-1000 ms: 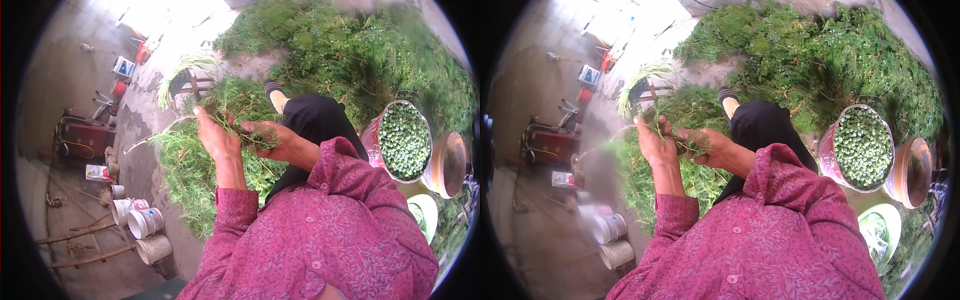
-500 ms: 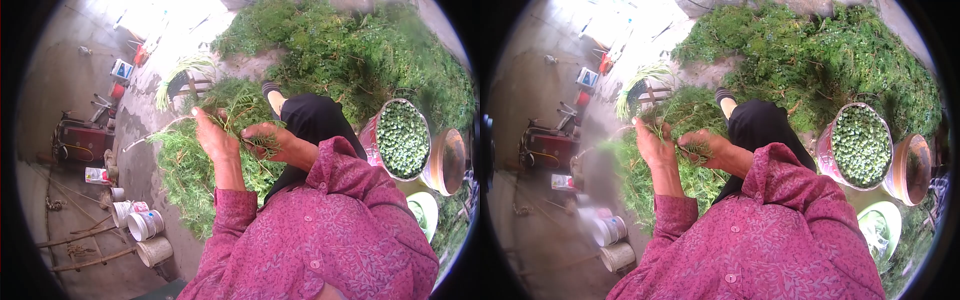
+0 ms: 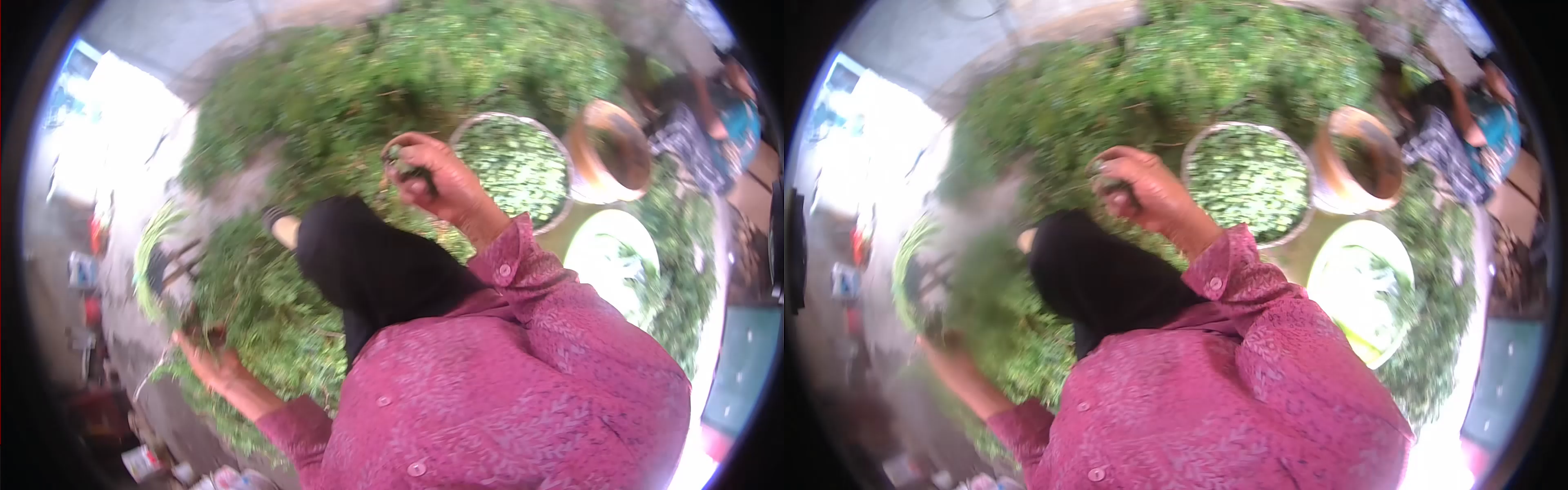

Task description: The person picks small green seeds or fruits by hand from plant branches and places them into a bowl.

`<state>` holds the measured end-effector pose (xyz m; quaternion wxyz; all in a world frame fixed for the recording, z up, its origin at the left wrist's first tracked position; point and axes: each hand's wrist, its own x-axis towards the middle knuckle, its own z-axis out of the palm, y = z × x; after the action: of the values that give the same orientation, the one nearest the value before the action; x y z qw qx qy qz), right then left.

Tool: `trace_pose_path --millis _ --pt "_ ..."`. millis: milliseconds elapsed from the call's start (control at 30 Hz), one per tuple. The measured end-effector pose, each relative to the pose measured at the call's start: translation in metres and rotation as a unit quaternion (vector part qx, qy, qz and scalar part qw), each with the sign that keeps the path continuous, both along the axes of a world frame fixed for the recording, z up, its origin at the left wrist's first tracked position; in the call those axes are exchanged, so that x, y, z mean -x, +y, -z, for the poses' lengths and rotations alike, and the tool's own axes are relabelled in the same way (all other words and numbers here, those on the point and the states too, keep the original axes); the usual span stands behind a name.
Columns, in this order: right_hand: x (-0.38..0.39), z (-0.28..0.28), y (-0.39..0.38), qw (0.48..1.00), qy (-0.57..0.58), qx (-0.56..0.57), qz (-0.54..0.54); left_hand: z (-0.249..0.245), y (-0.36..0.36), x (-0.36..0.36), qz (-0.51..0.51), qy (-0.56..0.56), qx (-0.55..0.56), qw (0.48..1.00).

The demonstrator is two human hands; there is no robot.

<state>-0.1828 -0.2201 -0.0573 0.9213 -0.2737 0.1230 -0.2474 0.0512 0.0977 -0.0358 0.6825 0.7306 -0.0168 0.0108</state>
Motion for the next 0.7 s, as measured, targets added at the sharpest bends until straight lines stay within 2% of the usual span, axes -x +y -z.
trace_pose_path --millis 33,100,167,233,267,333,367,433,600,667,700 --pt "0.029 0.011 -0.020 0.995 0.064 0.043 0.068 0.004 -0.002 0.001 -0.007 0.034 -0.045 0.998" --pt "0.092 0.041 -0.052 0.972 0.151 0.049 0.172 0.020 0.005 -0.005 0.059 0.065 -0.015 0.996" --pt "0.149 0.062 -0.067 0.898 0.332 0.094 0.271 0.020 -0.003 0.005 0.060 0.070 -0.008 0.996" --pt "0.201 0.091 -0.081 0.836 0.435 0.091 0.321 0.023 -0.005 0.008 0.056 0.072 -0.001 0.996" --pt "0.216 0.097 -0.084 0.833 0.439 0.092 0.323 0.025 -0.004 0.005 0.071 0.062 0.005 0.996" --pt "0.230 0.101 -0.085 0.735 0.591 0.056 0.328 0.025 -0.010 0.004 0.065 0.073 0.036 0.995" --pt "0.233 0.106 -0.087 0.733 0.593 0.055 0.329 0.027 -0.009 0.002 0.066 0.075 0.036 0.994" --pt "0.233 0.107 -0.090 0.801 0.520 -0.027 0.295 0.030 -0.006 -0.007 0.081 0.061 -0.001 0.995" --pt "0.224 0.090 -0.091 0.776 0.573 -0.051 0.257 0.032 0.002 -0.011 0.096 0.049 -0.024 0.994" --pt "0.237 0.090 -0.096 0.784 0.582 -0.021 0.212 0.030 0.001 -0.005 0.096 0.036 -0.030 0.994" --pt "0.251 0.091 -0.088 0.823 0.518 0.070 0.223 0.025 -0.006 0.003 0.089 0.046 -0.017 0.995"
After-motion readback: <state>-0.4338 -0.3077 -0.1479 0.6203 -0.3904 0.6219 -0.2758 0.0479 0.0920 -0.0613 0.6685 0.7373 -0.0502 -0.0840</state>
